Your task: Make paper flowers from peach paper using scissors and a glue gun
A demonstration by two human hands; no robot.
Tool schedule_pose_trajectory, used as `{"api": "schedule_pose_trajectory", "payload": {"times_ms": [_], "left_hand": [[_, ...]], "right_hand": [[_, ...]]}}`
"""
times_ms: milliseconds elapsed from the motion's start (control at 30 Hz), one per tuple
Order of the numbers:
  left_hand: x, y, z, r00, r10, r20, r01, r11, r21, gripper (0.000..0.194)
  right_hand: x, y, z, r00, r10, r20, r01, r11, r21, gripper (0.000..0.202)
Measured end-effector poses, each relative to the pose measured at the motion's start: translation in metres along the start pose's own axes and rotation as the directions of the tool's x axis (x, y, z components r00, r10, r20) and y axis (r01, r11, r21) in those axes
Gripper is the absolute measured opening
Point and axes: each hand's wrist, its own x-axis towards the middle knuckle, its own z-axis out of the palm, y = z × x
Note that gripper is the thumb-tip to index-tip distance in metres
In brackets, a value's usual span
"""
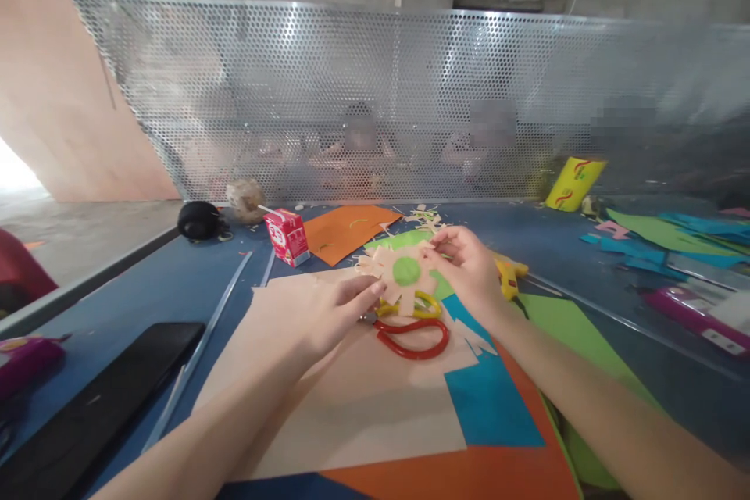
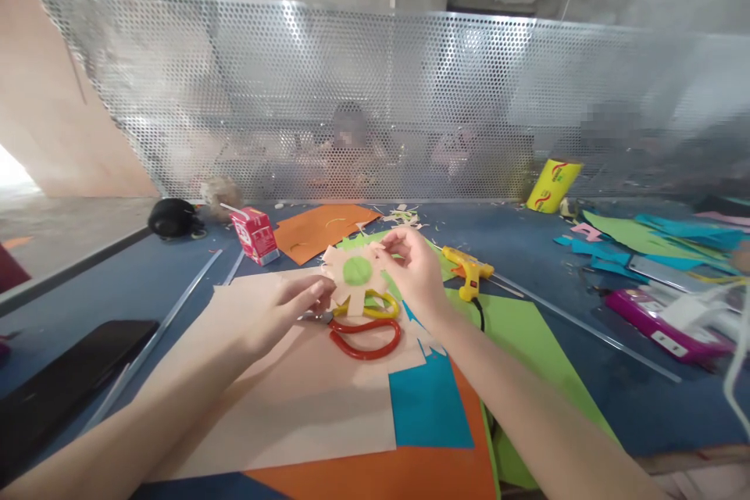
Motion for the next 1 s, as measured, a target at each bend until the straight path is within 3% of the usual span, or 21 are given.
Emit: {"api": "schedule_pose_trajectory", "payload": {"times_ms": [200,500,833,1000], "left_hand": [[0.005,-0.007,0.008,0.999,-0.051,0.017,0.052,0.994,-0.093,0.030],[0.008,-0.014,0.012,0.992,-0.106,0.065,0.119,0.964,-0.237,0.033],[0.007,-0.013,0.011,0.986,-0.155,0.066,0.166,0.961,-0.220,0.035],[0.006,-0.010,0.012,0.994,-0.102,0.028,0.105,0.984,-0.146,0.027]], "right_hand": [[-0.003,-0.006,0.002,1.000,-0.007,0.009,0.007,1.000,-0.016,0.014],[-0.003,-0.011,0.000,1.000,0.004,0.014,-0.004,1.000,0.011,0.015],[-0.003,-0.009,0.000,0.999,0.046,0.026,-0.047,0.999,0.013,0.016],[0.002,-0.008,-0.006,0.997,0.068,0.042,-0.067,0.998,-0.015,0.017]]}}
